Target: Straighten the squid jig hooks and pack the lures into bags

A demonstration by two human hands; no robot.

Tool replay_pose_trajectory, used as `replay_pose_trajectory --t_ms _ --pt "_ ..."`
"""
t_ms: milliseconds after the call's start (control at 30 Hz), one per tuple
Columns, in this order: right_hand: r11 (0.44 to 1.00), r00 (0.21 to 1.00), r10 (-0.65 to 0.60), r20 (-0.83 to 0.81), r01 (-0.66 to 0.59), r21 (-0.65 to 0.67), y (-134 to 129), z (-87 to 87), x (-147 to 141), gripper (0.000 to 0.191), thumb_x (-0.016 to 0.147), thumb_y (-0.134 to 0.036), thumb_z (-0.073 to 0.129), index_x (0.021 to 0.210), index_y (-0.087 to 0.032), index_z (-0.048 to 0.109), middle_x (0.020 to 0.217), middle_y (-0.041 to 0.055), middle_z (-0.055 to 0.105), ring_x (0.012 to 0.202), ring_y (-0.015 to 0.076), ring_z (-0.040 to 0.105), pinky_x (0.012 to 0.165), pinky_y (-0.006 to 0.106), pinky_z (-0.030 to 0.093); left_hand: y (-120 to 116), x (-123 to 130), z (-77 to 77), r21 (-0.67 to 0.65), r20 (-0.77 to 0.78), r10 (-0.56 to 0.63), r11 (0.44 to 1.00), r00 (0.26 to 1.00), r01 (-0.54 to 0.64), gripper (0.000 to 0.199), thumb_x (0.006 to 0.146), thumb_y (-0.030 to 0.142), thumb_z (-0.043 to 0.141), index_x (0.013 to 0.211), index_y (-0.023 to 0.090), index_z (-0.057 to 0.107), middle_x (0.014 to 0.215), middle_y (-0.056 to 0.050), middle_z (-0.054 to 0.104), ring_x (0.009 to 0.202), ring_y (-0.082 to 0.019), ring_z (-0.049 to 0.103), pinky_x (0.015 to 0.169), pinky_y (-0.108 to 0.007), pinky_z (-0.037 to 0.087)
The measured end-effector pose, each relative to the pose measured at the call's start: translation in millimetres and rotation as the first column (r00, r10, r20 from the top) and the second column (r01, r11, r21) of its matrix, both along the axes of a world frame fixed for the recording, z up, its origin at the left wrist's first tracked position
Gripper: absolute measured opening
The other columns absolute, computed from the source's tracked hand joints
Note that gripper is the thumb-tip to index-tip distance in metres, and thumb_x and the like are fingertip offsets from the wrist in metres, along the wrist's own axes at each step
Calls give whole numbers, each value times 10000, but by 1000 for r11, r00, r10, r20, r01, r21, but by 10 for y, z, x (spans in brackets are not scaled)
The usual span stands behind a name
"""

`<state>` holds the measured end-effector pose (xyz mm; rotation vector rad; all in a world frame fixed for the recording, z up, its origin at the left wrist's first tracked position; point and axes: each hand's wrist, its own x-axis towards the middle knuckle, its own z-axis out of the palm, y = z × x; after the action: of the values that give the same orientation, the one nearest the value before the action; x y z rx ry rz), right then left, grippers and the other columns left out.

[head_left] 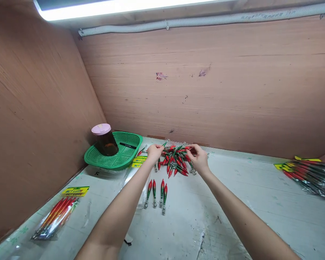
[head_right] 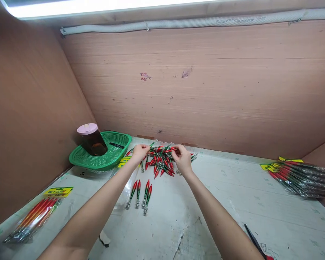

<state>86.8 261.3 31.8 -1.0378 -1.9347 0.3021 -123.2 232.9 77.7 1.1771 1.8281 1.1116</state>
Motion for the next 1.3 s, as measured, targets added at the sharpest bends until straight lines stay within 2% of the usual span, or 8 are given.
replay_pose_trajectory --t_ms 167,400,600,867,1000,1100,1200,1300 --pt "987 976 -105 -191 79 -138 92 63 283 277 944 -341 571 1155 -163 589 1100 62 638 885 171 647 756 362 559 -195 -138 86 177 313 17 981 950 -77 332 905 334 588 1189 164 576 1189 -90 612 993 -218 626 827 -427 545" --pt "940 962 -163 -221 83 -331 39 103 744 273 934 -332 588 1145 -160 596 1097 60 640 886 173 649 753 361 560 -772 -102 -57 285 561 -49 949 827 -137 292 804 293 699 1046 148 624 886 -17 652 811 -146 644 801 -331 529" --pt "902 938 -229 -261 103 -420 -90 44 1002 288 933 -333 588 1163 -159 587 1110 64 635 895 177 648 756 367 561 -1169 175 -170 256 661 -105 962 743 -92 562 599 364 821 1080 205 581 813 43 599 786 -148 690 847 -330 525" --pt "860 906 -241 -348 33 -509 -235 61 996 282 931 -324 592 1165 -167 591 1150 70 626 944 190 640 799 390 551 -1408 442 -146 121 686 -136 990 715 73 474 489 377 884 836 159 646 808 -15 674 786 -185 696 761 -299 543" --pt "804 858 -275 -434 -42 -593 -313 216 954 311 933 -336 587 1192 -166 574 1162 73 617 948 195 638 793 392 552 -1461 496 -108 81 711 -138 990 689 115 481 469 380 898 823 149 667 781 -26 675 749 -169 679 710 -285 536" --pt "746 826 -219 -519 -200 -635 -585 368 837 281 944 -350 567 1147 -156 582 1061 52 634 830 155 641 703 331 555 -1517 512 -45 57 735 -149 986 661 158 479 480 373 901 843 145 688 790 -39 677 762 -170 667 705 -294 532" --pt "614 793 -97 -602 -428 -663 -1042 519 630 231 900 -357 620 1000 -149 611 784 -14 609 573 86 554 517 230 482 -1601 525 47 34 757 -176 972 630 231 472 494 341 902 875 135 713 781 -44 676 752 -164 650 695 -297 526" --pt "482 732 -36 -680 -583 -654 -1476 669 422 270 756 -367 749 898 -171 629 670 -37 572 490 69 484 460 213 423 -1697 549 143 27 775 -211 952 595 303 437 537 320 891 897 134 728 780 -40 676 740 -150 639 687 -282 515"
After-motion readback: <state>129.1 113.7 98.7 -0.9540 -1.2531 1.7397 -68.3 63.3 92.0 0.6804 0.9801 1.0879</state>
